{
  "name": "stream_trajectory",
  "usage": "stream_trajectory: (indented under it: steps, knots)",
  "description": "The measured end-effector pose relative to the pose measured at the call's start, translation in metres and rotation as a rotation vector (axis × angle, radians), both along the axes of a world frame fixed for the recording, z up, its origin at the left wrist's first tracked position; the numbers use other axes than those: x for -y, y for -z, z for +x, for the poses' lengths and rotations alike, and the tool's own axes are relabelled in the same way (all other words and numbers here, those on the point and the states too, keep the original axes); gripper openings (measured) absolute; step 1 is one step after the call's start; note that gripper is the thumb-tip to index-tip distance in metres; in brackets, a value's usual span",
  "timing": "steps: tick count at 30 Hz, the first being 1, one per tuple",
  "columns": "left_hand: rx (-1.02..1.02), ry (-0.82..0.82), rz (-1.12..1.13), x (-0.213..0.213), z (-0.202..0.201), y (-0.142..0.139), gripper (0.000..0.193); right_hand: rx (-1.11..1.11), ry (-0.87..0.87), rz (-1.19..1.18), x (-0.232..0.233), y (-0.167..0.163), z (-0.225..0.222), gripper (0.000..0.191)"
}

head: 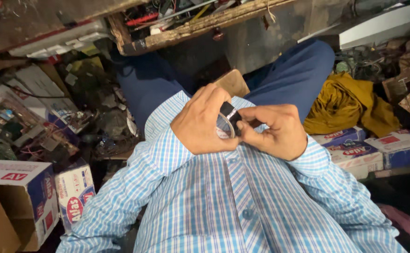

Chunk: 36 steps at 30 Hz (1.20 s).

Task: The person tears off a piece of black electrical tape and wraps it around a small electronic component with wires. They then use a yellow-handled screwdriver to press and adjust the taped area.

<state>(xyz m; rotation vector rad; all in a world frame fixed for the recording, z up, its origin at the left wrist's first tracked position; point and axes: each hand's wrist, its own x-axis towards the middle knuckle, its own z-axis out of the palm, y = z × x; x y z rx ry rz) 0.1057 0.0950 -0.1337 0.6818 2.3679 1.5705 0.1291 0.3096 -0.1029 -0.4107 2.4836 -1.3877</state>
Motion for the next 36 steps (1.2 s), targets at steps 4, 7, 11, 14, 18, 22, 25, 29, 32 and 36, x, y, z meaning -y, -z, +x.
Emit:
stream_trajectory:
  steps: [4, 7, 11, 14, 18, 22, 25, 29, 32, 36]
  knots:
    - [0.033, 0.045, -0.011, 0.004, -0.003, -0.002, 0.06, 0.025, 0.038, 0.028, 0.004, -0.001, 0.003, 0.017]
    - [-0.006, 0.041, 0.007, 0.004, -0.003, -0.005, 0.065, 0.03, 0.079, 0.045, 0.005, 0.0, 0.004, 0.014]
    - [0.042, 0.048, -0.031, 0.005, 0.0, -0.008, 0.066, 0.249, 0.058, -0.163, -0.005, -0.001, 0.001, 0.018]
    - [0.028, 0.059, -0.025, 0.006, 0.0, -0.009, 0.065, 0.302, 0.002, -0.216, -0.009, 0.0, -0.003, 0.02]
    - [-0.002, 0.071, -0.02, 0.006, 0.0, -0.01, 0.063, 0.302, -0.039, -0.129, -0.008, 0.0, -0.007, 0.017]
    - [-0.022, 0.076, -0.032, 0.005, 0.001, -0.009, 0.063, 0.252, -0.037, -0.033, -0.005, 0.0, -0.008, 0.013]
    - [-0.024, 0.086, -0.036, 0.006, 0.003, -0.006, 0.064, 0.173, -0.074, -0.035, -0.004, 0.0, -0.006, 0.012]
    - [0.003, 0.105, -0.057, 0.005, 0.003, -0.004, 0.064, 0.128, -0.067, -0.007, -0.001, 0.001, -0.003, 0.015]
    - [0.018, 0.113, -0.06, 0.005, 0.004, -0.006, 0.066, 0.114, -0.025, 0.04, 0.002, 0.0, 0.0, 0.014]
    - [0.067, 0.101, -0.04, 0.007, 0.005, -0.01, 0.066, 0.303, 0.045, -0.062, -0.001, -0.002, 0.002, 0.016]
